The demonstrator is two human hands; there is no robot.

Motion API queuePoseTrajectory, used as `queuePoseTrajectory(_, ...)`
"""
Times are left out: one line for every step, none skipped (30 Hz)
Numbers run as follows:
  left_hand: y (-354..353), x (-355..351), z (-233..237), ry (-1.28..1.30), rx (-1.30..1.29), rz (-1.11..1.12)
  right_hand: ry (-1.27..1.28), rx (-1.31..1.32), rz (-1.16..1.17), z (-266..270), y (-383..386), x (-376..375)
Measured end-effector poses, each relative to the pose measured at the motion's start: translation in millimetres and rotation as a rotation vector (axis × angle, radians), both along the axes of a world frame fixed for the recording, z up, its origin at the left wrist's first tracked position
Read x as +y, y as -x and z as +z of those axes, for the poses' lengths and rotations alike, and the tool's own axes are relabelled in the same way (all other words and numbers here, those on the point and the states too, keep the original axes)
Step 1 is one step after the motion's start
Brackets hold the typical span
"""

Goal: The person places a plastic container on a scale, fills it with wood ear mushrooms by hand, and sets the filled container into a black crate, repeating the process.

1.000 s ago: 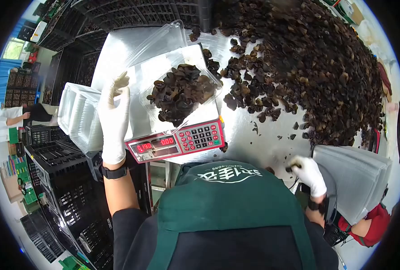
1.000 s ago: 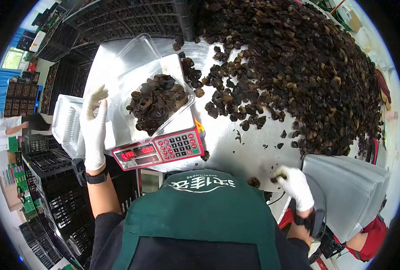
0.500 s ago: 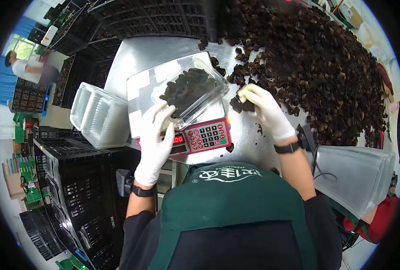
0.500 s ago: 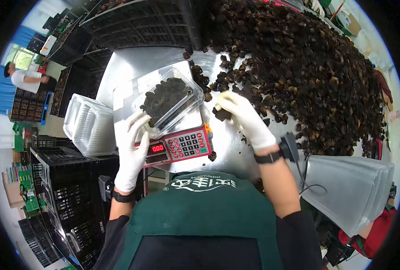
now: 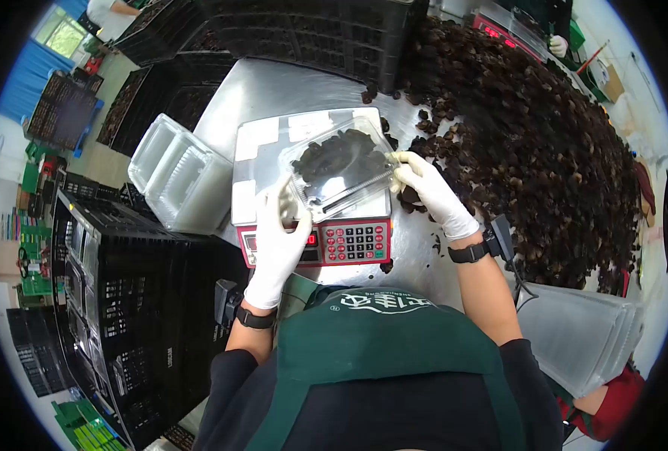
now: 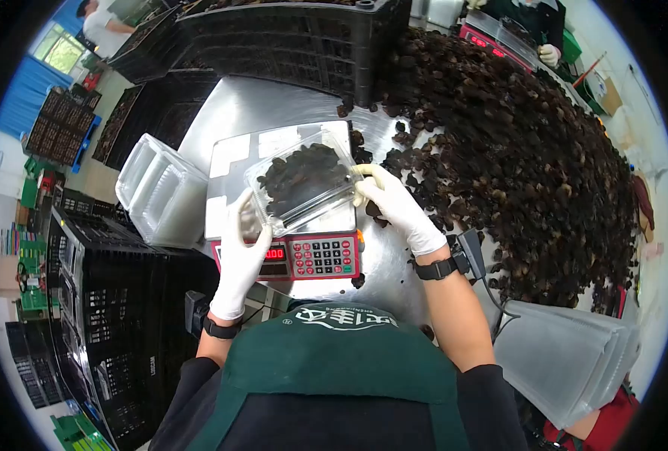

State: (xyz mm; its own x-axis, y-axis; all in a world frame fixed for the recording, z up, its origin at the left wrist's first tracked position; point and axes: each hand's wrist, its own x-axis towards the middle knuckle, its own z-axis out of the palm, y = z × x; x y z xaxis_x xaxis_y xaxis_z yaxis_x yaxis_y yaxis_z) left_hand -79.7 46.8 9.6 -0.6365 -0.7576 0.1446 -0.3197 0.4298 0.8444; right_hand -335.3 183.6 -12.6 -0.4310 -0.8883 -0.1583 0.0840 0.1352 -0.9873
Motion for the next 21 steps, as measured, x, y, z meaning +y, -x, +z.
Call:
queuePoseTrajectory(-0.5, 1.9, 2.2, -0.153, -0.001, 0.059, 0.001, -0.004, 0.001, -3.2, -0.1, -1.9)
queuePoseTrajectory(-4.7, -6.9, -6.3, -0.144, 0.019, -0.065, 0.003, -0.008, 0.007, -5.5, -0.1, -4.6)
queuePoseTrajectory(-5.4, -9.5, -5.0, -0.336, 0.096, -0.078, 0.007, -0.009, 0.016, -6.4, -0.3, -7.9)
queuePoseTrajectory(-4.6, -10.5, -3.2, -0.522, 0.18, -0.088, 0.021, 0.002, 0.025, -6.5, -3.2, -9.3)
queuePoseTrajectory(-4.5, -11.6, -1.2, -0.702, 0.27, -0.094, 0.021, -0.008, 0.003, -3.0, -9.0, -8.3)
queuePoseTrajectory(-3.9, -11.9, 0.1, -0.716, 0.319, -0.073, 0.026, -0.04, -0.003, -1.1, -13.3, -5.8)
queuePoseTrajectory(-7.7, -9.7, 3.2, -0.741, 0.369, -0.072, 0.036, -0.084, -0.03, 1.2, -20.6, -3.0)
queuePoseTrajectory(-15.8, -7.8, -8.2, -0.7, 0.393, -0.059, 0.033, -0.083, -0.031, -0.1, -26.7, 0.5)
queuePoseTrajectory(-23.8, -2.7, -8.5, -0.722, 0.439, -0.031, 0.07, -0.132, -0.074, 4.6, -37.0, 5.0)
queuePoseTrajectory(-33.9, 1.3, 0.9, -0.807, 0.447, -0.062, 0.109, -0.179, -0.102, 5.5, -44.7, 11.7)
queuePoseTrajectory(-39.2, 10.4, 21.2, -0.773, 0.481, -0.068, 0.127, -0.204, -0.095, 23.4, -58.1, 16.1)
queuePoseTrajectory(-48.6, 20.2, 34.3, -0.773, 0.477, -0.044, 0.118, -0.172, -0.101, 38.0, -70.7, 18.0)
queuePoseTrajectory(-59.8, 24.0, 42.7, -0.77, 0.503, -0.069, 0.105, -0.139, -0.12, 50.0, -79.3, 18.9)
queuePoseTrajectory(-73.2, 26.1, 53.5, -0.771, 0.556, -0.049, 0.095, -0.112, -0.066, 59.8, -82.9, 15.8)
queuePoseTrajectory(-83.2, 29.4, 64.7, -0.778, 0.604, -0.044, 0.083, -0.083, -0.03, 66.1, -86.3, 13.4)
queuePoseTrajectory(-96.7, 30.5, 81.4, -0.717, 0.609, 0.026, 0.113, -0.065, 0.09, 68.5, -83.2, 9.6)
queuePoseTrajectory(-113.5, 28.8, 101.9, -0.661, 0.613, 0.086, 0.109, 0.008, 0.105, 74.9, -87.6, 3.5)
queuePoseTrajectory(-127.5, 29.8, 125.5, -0.659, 0.709, 0.219, 0.18, -0.001, 0.224, 86.8, -89.8, -2.5)
queuePoseTrajectory(-151.5, 27.5, 137.2, -0.561, 0.691, 0.308, 0.249, -0.012, 0.342, 96.5, -92.2, -8.4)
queuePoseTrajectory(-177.1, 28.3, 149.3, -0.425, 0.711, 0.405, 0.255, -0.005, 0.346, 100.8, -98.2, -13.9)
queuePoseTrajectory(-206.1, 29.6, 161.2, -0.304, 0.764, 0.437, 0.223, 0.035, 0.363, 102.5, -100.3, -18.0)
